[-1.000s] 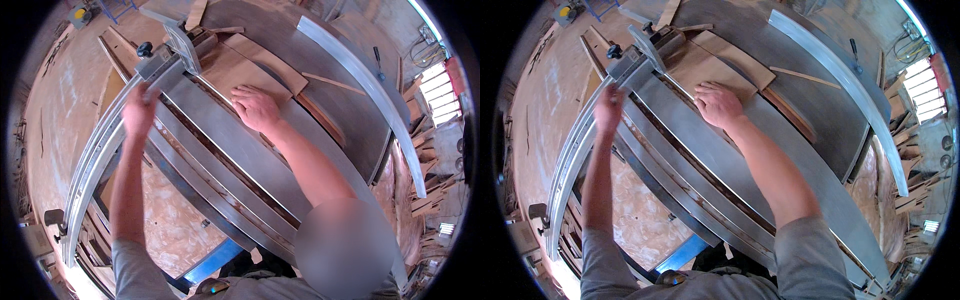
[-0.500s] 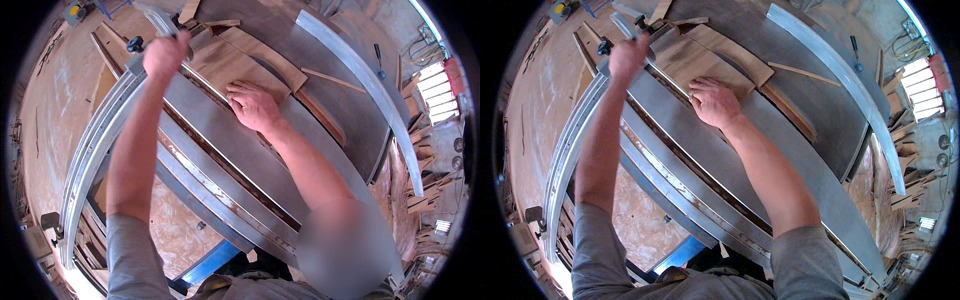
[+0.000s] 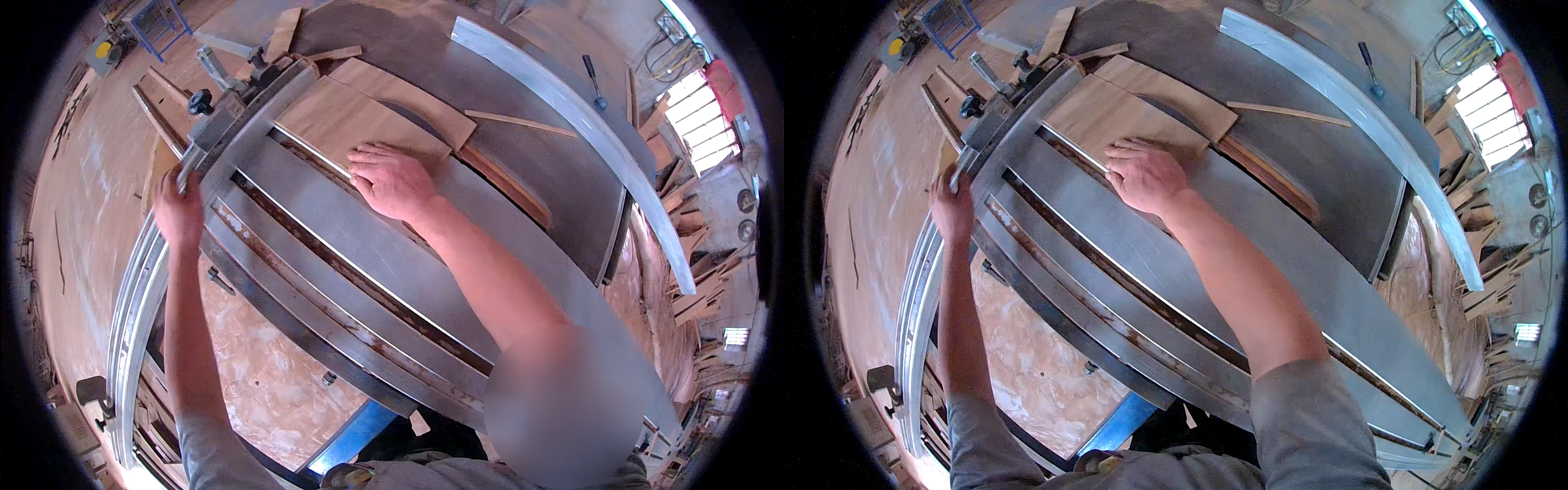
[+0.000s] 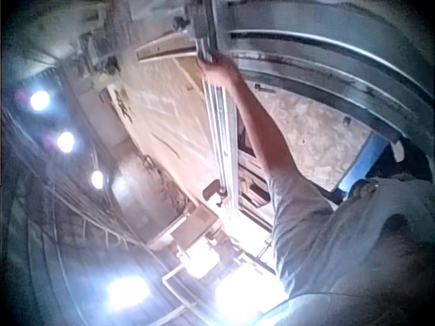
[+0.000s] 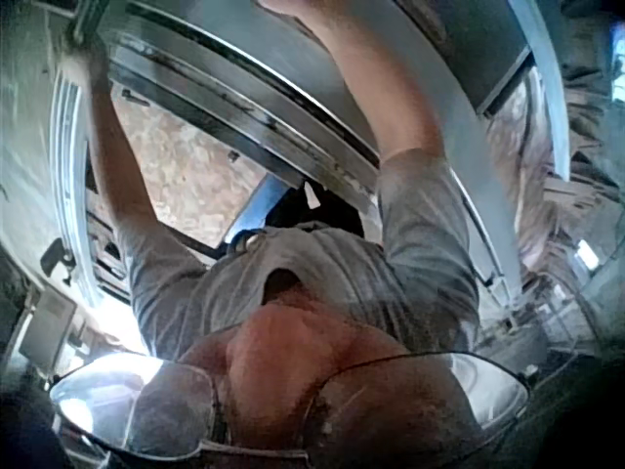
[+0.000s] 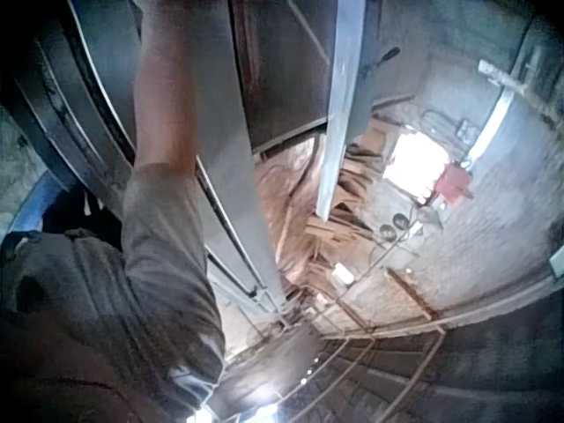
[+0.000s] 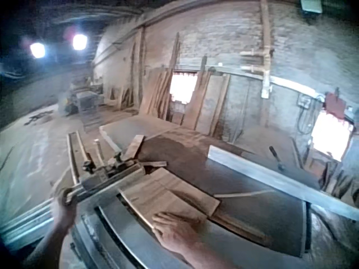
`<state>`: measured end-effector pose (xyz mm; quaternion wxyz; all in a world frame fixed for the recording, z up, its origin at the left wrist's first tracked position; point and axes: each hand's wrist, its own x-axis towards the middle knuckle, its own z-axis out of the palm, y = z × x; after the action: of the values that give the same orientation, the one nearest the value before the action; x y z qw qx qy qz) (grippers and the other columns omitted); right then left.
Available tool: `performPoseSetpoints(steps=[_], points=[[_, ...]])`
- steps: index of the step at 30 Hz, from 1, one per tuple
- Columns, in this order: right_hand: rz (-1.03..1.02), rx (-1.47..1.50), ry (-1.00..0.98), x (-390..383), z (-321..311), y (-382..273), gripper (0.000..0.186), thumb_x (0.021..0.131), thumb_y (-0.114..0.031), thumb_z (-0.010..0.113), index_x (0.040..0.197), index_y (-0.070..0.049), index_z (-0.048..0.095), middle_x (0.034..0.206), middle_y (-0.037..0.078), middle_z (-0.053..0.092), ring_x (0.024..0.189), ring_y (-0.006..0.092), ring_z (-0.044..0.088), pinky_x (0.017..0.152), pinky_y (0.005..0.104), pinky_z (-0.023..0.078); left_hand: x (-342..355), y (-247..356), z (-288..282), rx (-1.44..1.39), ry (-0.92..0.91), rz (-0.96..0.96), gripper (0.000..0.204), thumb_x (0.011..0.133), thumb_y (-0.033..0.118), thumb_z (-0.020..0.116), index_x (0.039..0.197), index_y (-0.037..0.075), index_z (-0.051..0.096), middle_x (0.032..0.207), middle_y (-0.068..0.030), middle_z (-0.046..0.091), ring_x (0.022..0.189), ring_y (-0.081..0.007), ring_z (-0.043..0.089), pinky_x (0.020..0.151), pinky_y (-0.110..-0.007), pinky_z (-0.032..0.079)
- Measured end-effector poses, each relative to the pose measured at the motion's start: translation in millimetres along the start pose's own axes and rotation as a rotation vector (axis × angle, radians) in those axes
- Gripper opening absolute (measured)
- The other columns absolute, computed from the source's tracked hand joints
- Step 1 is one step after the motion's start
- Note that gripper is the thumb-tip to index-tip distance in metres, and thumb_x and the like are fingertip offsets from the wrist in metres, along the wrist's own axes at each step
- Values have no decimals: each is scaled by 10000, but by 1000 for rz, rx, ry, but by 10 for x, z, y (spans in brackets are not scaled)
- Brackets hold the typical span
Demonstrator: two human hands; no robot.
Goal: The person uses a table saw to cut rectangular wooden boards into smaller pieces. They repeatedly position the wood against the fence, push it through the blade, and remove the cut sections. The person handles the wood by hand, guiding it through the machine and stacking the resulting pieces.
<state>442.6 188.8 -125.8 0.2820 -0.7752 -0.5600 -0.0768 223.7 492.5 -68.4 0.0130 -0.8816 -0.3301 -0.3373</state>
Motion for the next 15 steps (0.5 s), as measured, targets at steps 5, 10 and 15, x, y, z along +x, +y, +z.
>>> performPoseSetpoints(steps=[5, 10, 15], points=[[36, -161, -116, 29, -27, -139, 411, 938, -312, 570, 1263, -62, 596, 1430, 84, 486, 1351, 230, 414, 1130, 335, 331, -204, -727, -111, 364, -170, -190, 701, 912, 570, 500, 1340, 15, 491, 1343, -203, 518, 1251, -381, 466, 1060, -486, 335], [-20, -196, -171, -14, -8, -91, 410, 951, -247, 541, 1302, -34, 544, 1432, 125, 469, 1357, 256, 398, 1150, 348, 301, -187, -751, -192, 369, -290, -173, 772, 906, 626, 460, 1402, 36, 432, 1364, -195, 498, 1262, -384, 453, 1068, -482, 321], [-91, -116, -124, -119, -64, -149, 337, 928, -174, 549, 1228, -33, 607, 1377, 97, 533, 1329, 240, 436, 1136, 351, 329, -225, -757, -199, 372, -297, -201, 773, 907, 636, 441, 1410, 48, 427, 1379, -183, 494, 1307, -359, 422, 1108, -492, 271]])
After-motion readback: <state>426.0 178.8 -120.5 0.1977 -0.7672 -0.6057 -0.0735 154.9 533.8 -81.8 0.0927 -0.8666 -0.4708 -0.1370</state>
